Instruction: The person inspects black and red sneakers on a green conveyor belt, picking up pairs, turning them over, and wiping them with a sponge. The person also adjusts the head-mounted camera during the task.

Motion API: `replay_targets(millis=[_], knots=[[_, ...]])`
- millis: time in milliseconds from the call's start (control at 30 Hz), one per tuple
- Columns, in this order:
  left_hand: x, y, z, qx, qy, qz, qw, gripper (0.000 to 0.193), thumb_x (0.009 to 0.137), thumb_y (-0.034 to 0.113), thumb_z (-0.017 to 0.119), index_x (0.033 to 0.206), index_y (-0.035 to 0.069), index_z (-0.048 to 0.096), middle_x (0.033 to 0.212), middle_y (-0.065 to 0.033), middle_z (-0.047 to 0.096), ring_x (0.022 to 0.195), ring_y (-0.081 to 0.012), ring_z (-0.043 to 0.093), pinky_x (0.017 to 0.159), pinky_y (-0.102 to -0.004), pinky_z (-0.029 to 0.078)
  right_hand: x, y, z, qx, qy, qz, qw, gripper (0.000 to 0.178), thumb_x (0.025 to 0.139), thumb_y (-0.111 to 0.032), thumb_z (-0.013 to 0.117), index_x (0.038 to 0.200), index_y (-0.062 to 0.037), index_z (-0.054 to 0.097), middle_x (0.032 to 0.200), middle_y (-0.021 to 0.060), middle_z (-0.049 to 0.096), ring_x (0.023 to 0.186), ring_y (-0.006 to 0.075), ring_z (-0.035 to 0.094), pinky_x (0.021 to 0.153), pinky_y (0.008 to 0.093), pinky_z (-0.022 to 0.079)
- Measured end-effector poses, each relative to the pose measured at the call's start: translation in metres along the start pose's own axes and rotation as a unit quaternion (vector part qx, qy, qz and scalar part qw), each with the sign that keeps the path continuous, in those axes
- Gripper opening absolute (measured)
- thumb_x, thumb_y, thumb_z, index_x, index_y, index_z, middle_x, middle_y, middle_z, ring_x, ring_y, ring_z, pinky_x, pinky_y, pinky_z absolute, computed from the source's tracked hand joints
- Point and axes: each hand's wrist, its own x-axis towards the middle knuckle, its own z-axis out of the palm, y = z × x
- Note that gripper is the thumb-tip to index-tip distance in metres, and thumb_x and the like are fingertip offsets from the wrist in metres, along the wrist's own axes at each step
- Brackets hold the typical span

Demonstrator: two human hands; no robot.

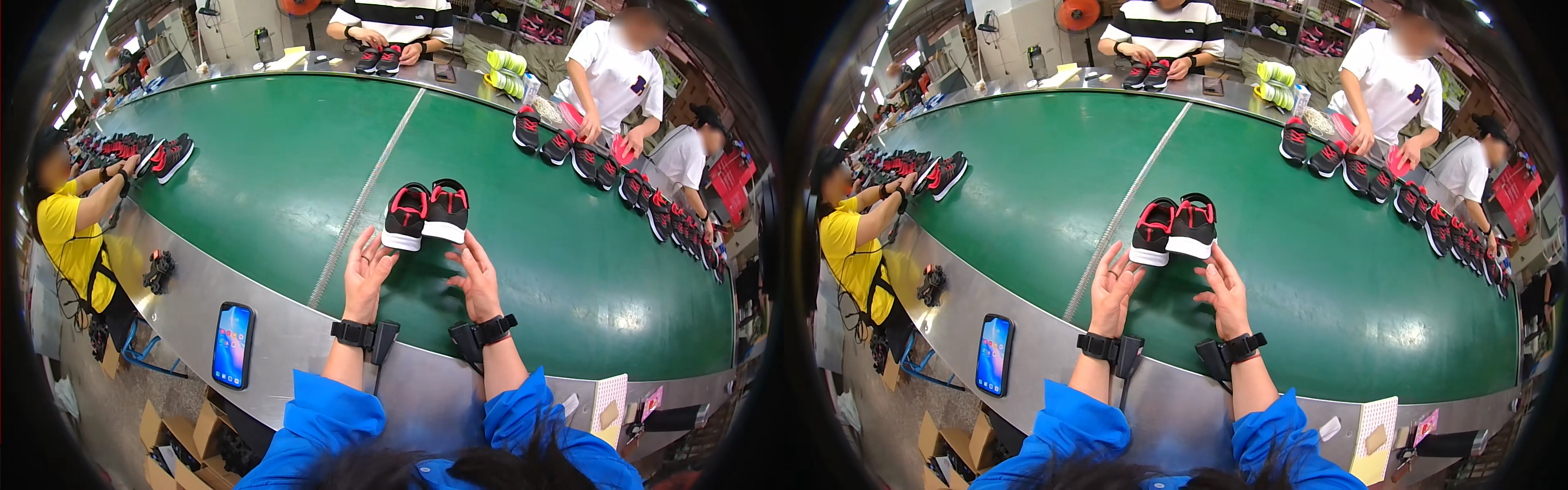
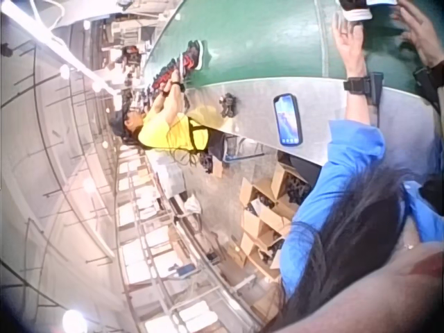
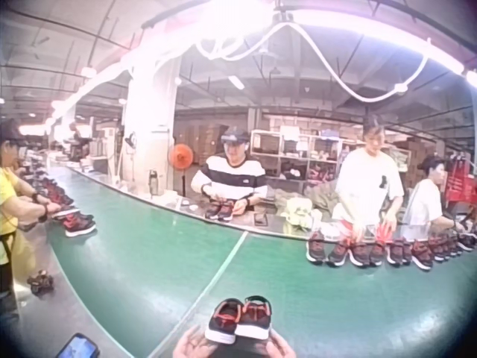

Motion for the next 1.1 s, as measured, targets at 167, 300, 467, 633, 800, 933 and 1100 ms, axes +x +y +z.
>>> replay_targets(millis=[167,300,467,633,800,933,1100], knots=[[0.002,-0.008,-0.005,0.025,0.033,0.011,0.999,0.061,0.089,0.010,0.066,0.141,-0.001,0.035,0.137,-0.0179,0.045,0.125,-0.0218,0.048,0.103,-0.0336,0.040,0.004,0.009,-0.009,-0.079,0.050,0.006,0.996,0.041,0.093,-0.027,0.061,0.129,-0.0083,0.058,0.128,0.0055,0.053,0.102,0.0133,0.055,0.071,0.0268,0.048],[0.003,-0.006,-0.003,0.147,0.196,0.038,0.969,0.032,0.096,0.019,0.056,0.122,0.000,0.058,0.122,-0.0121,0.058,0.116,-0.0170,0.051,0.099,-0.0294,0.038,0.005,0.014,-0.011,-0.209,0.090,0.008,0.974,0.031,0.090,-0.023,0.064,0.118,-0.0082,0.065,0.117,0.0028,0.057,0.094,0.0111,0.054,0.071,0.0264,0.046],[0.004,-0.009,-0.016,0.106,0.280,0.020,0.954,0.030,0.098,0.026,0.050,0.113,0.004,0.062,0.115,-0.0037,0.061,0.109,-0.0134,0.052,0.095,-0.0278,0.036,0.006,0.016,-0.006,-0.208,0.105,-0.016,0.972,0.030,0.085,-0.021,0.068,0.114,-0.0101,0.066,0.108,0.0041,0.052,0.087,0.0122,0.052,0.070,0.0279,0.048],[0.004,-0.012,-0.018,0.099,0.338,0.018,0.936,0.017,0.095,0.025,0.054,0.096,0.009,0.062,0.096,0.0024,0.060,0.085,-0.0056,0.049,0.071,-0.0222,0.037,0.002,0.009,0.003,-0.324,0.114,-0.135,0.929,0.029,0.083,-0.017,0.068,0.112,-0.0113,0.066,0.100,0.0057,0.056,0.088,0.0184,0.053,0.076,0.0332,0.047],[0.006,-0.020,-0.026,0.048,0.367,0.033,0.928,0.013,0.093,0.023,0.058,0.088,0.012,0.060,0.076,0.0064,0.048,0.063,-0.0019,0.039,0.054,-0.0183,0.031,-0.020,-0.011,0.057,-0.435,0.038,-0.202,0.877,0.030,0.081,-0.016,0.067,0.111,-0.0117,0.063,0.096,0.0087,0.059,0.094,0.0235,0.054,0.077,0.0352,0.047],[0.008,-0.016,-0.022,0.003,0.375,0.015,0.927,0.009,0.092,0.018,0.059,0.087,0.010,0.059,0.070,0.0061,0.048,0.055,-0.0020,0.036,0.048,-0.0193,0.028,-0.026,-0.010,0.112,-0.661,-0.022,-0.241,0.710,0.049,0.076,-0.024,0.072,0.121,-0.0136,0.056,0.097,0.0135,0.060,0.096,0.0333,0.054,0.074,0.0406,0.052],[0.007,-0.015,-0.023,-0.036,0.369,0.010,0.929,0.013,0.094,0.017,0.056,0.083,0.009,0.056,0.065,0.0043,0.045,0.052,-0.0030,0.038,0.047,-0.0199,0.030,0.013,0.017,0.137,-0.741,-0.023,-0.168,0.650,0.056,0.074,-0.031,0.073,0.113,-0.0003,0.048,0.084,0.0196,0.063,0.073,0.0339,0.066,0.058,0.0428,0.054]])
